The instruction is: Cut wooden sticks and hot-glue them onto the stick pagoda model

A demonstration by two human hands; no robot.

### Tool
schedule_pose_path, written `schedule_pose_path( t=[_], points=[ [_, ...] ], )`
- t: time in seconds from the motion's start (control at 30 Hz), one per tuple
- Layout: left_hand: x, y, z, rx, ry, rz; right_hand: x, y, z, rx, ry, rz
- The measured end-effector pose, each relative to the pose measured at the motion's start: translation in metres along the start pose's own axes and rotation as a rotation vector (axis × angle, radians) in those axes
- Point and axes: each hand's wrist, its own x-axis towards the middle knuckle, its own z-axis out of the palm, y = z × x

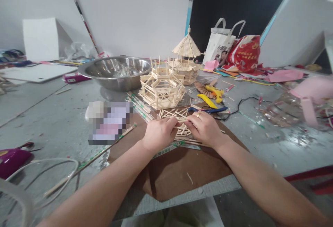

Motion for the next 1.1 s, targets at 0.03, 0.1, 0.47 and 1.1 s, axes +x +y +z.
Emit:
schedule_pose_path(
  t=[0.03, 0.1, 0.47, 1.1],
  points=[
    [0.000, 0.000, 0.000, 0.003, 0.002, 0.006, 0.000, 0.000, 0.000, -0.006, 0.008, 0.004],
    [0.000, 0.001, -0.001, 0.007, 0.008, 0.016, -0.001, -0.001, 0.001, -0.017, 0.010, 0.018],
    [0.001, 0.006, -0.003, 0.046, -0.047, -0.048, -0.004, -0.010, 0.003, -0.088, -0.020, 0.126],
    [0.008, 0.005, 0.007, -1.546, -0.310, -0.566, 0.008, -0.001, 0.011, 1.552, -0.128, 0.890]
  ],
)
